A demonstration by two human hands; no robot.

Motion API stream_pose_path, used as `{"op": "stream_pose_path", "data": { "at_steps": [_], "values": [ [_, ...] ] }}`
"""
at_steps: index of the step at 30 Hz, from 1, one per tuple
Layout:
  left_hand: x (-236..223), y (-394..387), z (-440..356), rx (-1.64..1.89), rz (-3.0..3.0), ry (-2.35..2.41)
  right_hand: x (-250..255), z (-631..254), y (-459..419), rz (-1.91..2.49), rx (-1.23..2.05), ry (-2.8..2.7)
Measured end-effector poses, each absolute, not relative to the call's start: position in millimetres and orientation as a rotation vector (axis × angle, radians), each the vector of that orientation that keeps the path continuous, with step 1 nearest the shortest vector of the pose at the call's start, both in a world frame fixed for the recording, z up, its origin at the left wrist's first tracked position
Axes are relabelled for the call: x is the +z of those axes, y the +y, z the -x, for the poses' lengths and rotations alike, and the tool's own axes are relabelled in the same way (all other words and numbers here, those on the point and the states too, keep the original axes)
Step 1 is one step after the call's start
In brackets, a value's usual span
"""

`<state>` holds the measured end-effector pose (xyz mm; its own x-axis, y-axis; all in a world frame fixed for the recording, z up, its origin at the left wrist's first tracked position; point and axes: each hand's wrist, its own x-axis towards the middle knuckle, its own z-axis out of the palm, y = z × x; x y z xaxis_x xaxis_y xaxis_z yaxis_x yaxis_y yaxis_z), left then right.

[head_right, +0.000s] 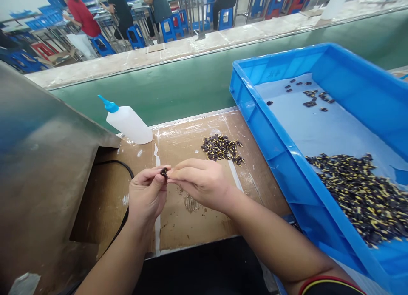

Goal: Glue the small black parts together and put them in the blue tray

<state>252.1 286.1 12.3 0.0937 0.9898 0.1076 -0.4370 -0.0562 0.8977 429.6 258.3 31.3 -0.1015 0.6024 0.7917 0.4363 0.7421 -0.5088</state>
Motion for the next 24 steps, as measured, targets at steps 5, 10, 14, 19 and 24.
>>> {"op": "stream_pose_path", "data": {
  "at_steps": [5, 10, 14, 19, 24],
  "values": [
    [6, 282, -256, 1.364, -0.971, 0.754, 31, -426, 259, 0.865, 0.056, -1.720],
    [3, 281, -255, 1.302, -1.027, 0.713, 34, -427, 259, 0.895, -0.001, -1.698],
    [0, 282, -249, 1.358, -1.235, 0.769, 32, -429, 259, 0.931, -0.035, -1.693],
    [-5, 282, -243, 1.466, -1.401, 0.974, 29, -429, 260, 0.908, -0.086, -1.754],
    [0, 279, -247, 1.453, -1.376, 0.989, 27, -426, 262, 0.842, -0.089, -1.749]
  ]
}}
